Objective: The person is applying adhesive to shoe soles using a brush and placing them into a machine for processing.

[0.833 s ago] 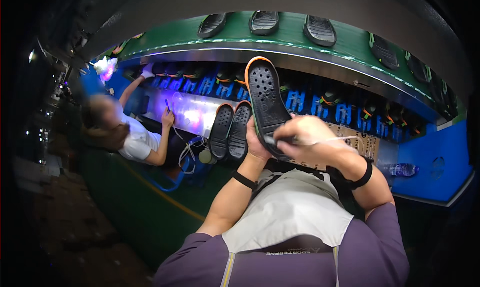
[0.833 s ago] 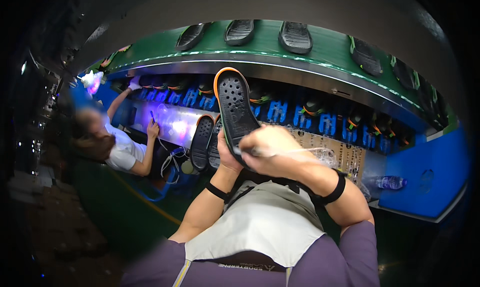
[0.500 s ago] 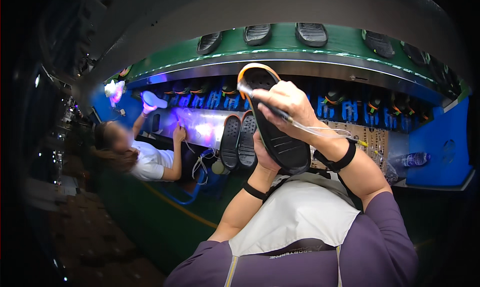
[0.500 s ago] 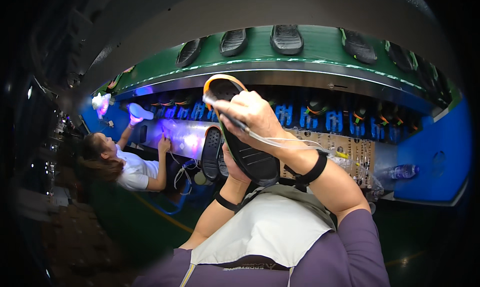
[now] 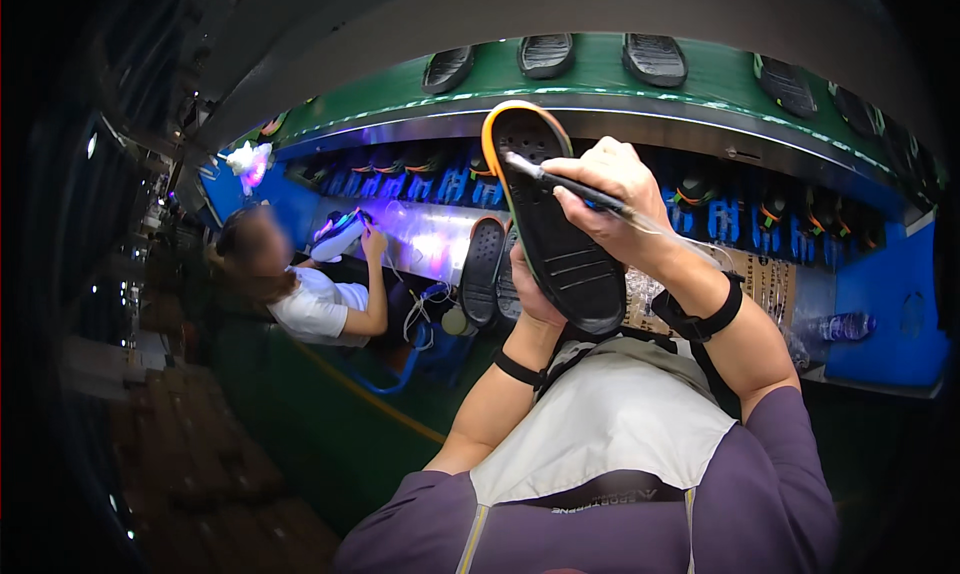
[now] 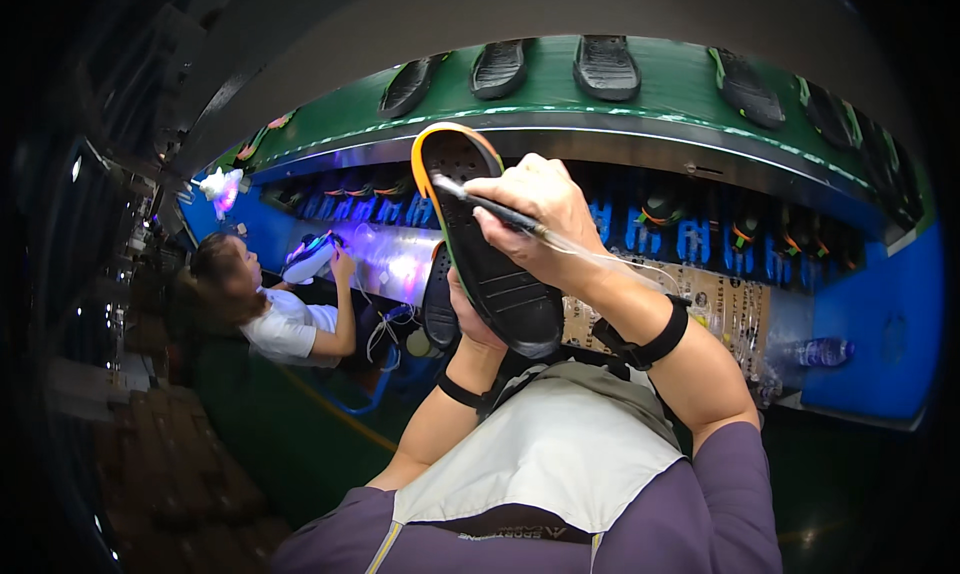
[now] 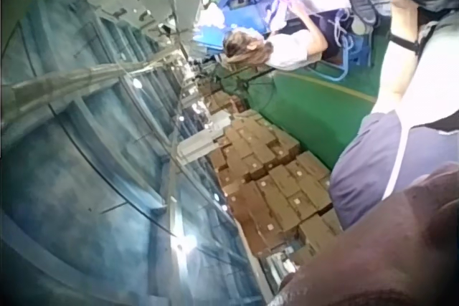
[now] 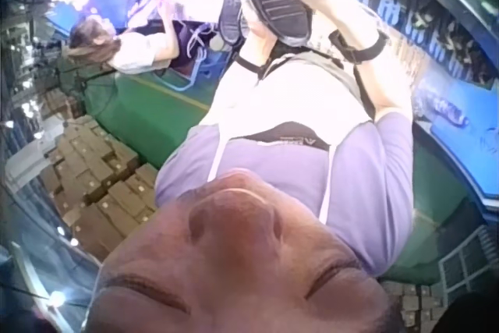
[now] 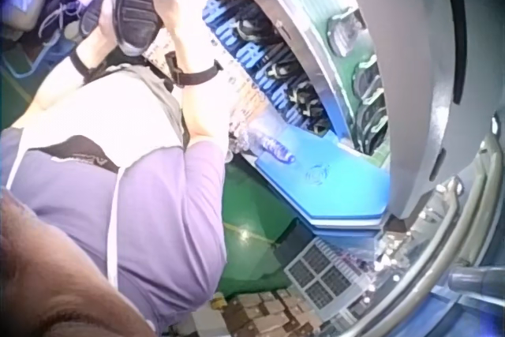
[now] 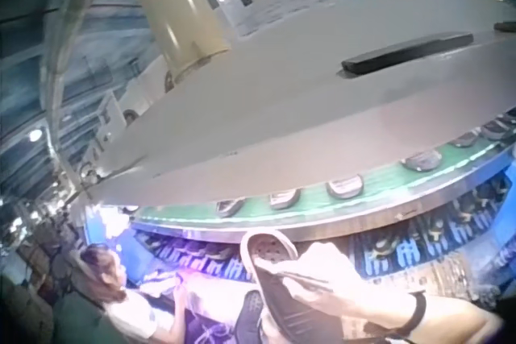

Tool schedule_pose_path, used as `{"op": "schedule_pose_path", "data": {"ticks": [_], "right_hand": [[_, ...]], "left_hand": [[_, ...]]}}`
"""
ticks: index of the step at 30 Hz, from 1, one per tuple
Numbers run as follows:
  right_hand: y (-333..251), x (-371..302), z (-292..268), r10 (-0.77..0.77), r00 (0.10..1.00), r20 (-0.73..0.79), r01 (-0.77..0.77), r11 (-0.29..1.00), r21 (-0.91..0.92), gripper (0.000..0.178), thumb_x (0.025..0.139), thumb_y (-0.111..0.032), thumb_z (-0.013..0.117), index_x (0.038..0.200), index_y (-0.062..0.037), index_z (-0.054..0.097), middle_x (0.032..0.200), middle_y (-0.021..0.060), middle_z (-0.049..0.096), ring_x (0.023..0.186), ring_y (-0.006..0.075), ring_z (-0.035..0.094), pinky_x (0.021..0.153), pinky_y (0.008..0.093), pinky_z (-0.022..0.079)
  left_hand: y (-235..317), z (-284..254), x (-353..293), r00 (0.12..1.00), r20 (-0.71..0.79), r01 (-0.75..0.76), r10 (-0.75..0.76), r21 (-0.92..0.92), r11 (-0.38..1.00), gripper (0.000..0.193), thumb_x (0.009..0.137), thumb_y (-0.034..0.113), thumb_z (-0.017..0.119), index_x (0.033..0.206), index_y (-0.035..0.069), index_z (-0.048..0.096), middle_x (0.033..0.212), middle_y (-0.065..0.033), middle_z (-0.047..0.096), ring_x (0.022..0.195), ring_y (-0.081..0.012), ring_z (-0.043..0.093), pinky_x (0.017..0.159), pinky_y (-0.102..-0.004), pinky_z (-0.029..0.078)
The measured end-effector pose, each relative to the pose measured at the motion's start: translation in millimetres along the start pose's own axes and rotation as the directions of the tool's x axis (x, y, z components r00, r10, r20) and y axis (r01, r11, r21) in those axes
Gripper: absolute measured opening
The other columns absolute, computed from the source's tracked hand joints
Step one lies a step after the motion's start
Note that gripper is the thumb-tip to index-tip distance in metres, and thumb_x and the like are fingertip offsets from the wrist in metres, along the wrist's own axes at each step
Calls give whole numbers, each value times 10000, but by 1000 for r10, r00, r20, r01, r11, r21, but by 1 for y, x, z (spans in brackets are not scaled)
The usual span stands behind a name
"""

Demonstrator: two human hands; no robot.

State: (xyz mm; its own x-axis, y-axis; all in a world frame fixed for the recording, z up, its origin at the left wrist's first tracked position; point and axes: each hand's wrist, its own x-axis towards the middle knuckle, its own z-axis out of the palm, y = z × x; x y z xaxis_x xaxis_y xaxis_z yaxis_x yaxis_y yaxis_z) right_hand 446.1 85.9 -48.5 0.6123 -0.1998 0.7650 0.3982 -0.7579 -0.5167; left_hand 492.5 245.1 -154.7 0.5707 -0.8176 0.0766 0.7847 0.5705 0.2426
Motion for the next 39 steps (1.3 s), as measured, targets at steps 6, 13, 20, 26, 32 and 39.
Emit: {"op": "schedule_pose_path", "data": {"ticks": [6, 13, 20, 26, 32, 39], "right_hand": [[-12, -6, -13, -199, 919, 341, 84, 943, 323, 359, 778, -96, 814, 1134, -134, 775, 834, 39, 657, 834, 279, 591, 795, 404, 446], [-25, -15, -17, -221, 856, 467, 121, 964, 235, 386, 695, -7, 814, 1073, -79, 780, 775, 48, 656, 766, 274, 572, 786, 387, 425], [-31, -11, -12, -297, 839, 457, 223, 952, 210, 391, 726, -49, 842, 1111, -82, 780, 767, 40, 653, 787, 272, 569, 789, 391, 424], [-24, -14, -23, -86, 895, 437, 41, 993, 111, 350, 763, -36, 823, 1103, -98, 770, 775, 53, 646, 777, 274, 559, 768, 400, 413], [-14, -18, -44, -211, 757, 619, -135, 876, 463, 419, 704, -53, 871, 1112, -103, 791, 880, 57, 718, 837, 263, 607, 788, 400, 437], [-13, -9, -37, -356, 699, 621, -26, 854, 519, 369, 776, -80, 855, 1140, -103, 800, 792, 69, 632, 795, 280, 584, 816, 390, 448]], "left_hand": [[0, -22, -5, 984, -107, -33, 144, 680, 732, 795, 1039, 611, 278, 1511, 3, 478, 1460, -215, 589, 1319, -345, 620, 1126, -464, 524], [3, 11, -4, 986, 82, -150, 145, 65, 986, 558, 1092, 479, 374, 1375, 71, 628, 1277, -122, 722, 1131, -243, 722, 1041, -401, 576], [21, 6, 6, 966, 109, -246, 233, 125, 961, 666, 1065, 536, 344, 1414, 31, 602, 1308, -164, 710, 1156, -273, 717, 1061, -442, 563], [32, 30, 13, 968, 190, -209, 165, 238, 949, 972, 956, 784, 374, 1478, -24, 510, 1365, -263, 634, 1232, -369, 650, 1108, -504, 509], [35, 38, 14, 985, 129, -125, 113, 85, 988, 886, 969, 727, 406, 1463, 3, 537, 1328, -264, 656, 1200, -390, 676, 1029, -514, 575], [61, 22, 23, 979, 177, -134, 97, 214, 968, 1192, 818, 855, 604, 1485, -118, 432, 1403, -307, 575, 1287, -446, 605, 1088, -590, 527]]}}
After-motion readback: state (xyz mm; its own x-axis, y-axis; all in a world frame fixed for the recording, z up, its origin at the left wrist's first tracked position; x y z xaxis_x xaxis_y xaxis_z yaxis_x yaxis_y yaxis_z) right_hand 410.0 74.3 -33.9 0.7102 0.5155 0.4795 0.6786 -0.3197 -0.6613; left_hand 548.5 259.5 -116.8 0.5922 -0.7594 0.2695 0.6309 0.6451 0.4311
